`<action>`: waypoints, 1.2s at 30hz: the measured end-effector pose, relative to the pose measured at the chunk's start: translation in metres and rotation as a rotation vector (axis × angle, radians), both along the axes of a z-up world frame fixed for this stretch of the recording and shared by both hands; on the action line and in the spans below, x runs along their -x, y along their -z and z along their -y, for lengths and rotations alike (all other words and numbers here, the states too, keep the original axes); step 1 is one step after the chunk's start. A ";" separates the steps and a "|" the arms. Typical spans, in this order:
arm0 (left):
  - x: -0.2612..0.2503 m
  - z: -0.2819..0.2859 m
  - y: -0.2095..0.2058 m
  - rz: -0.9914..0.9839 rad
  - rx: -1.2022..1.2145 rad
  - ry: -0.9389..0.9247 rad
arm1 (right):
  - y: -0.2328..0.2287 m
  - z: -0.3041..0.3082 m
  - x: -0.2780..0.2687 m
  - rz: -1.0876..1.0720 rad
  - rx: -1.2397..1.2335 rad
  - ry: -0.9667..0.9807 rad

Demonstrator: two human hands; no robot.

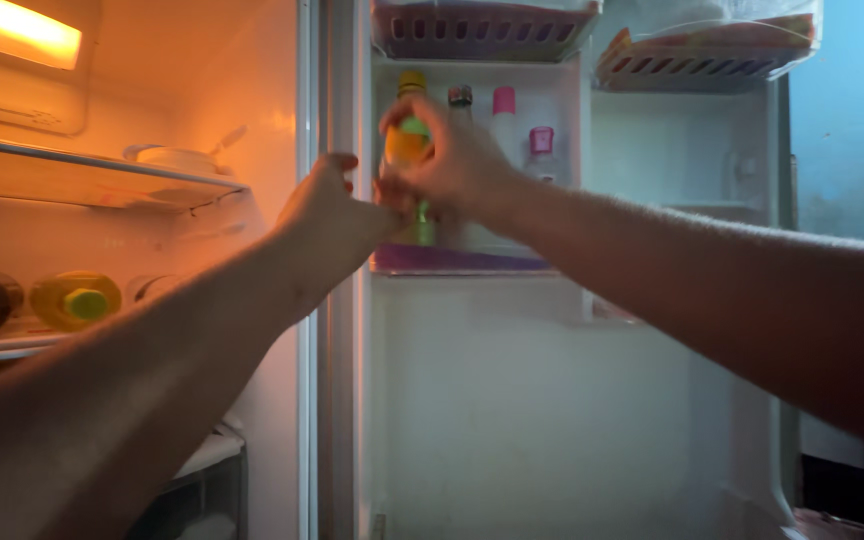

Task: The person repeatedly takes small bottles from a refrigerator and places them on a nearby table. The person handles several bottles one at a time, moving them between the fridge and the table.

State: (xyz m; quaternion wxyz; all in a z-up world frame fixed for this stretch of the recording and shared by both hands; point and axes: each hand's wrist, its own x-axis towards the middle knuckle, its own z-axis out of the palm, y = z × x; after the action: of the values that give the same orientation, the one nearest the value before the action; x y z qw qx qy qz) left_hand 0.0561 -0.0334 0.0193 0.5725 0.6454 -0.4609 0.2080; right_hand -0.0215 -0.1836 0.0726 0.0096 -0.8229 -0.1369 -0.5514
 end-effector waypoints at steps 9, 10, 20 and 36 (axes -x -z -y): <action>0.012 0.006 -0.014 0.018 0.048 0.190 | -0.011 -0.041 0.062 -0.231 -0.202 0.000; 0.013 0.006 -0.013 0.008 0.035 0.224 | -0.008 -0.040 0.066 -0.251 -0.197 0.003; 0.051 0.004 0.025 -0.152 0.034 0.137 | 0.019 -0.011 0.103 -0.337 -0.586 -0.017; 0.158 0.029 0.093 -0.200 -0.202 0.801 | 0.098 -0.062 0.253 -0.460 -0.755 0.282</action>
State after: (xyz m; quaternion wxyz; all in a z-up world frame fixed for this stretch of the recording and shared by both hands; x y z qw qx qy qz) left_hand -0.1021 -0.0622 -0.0733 0.5838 0.4852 -0.6355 -0.1410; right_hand -0.2743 -0.1214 -0.0259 0.2638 -0.8733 0.1924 -0.3617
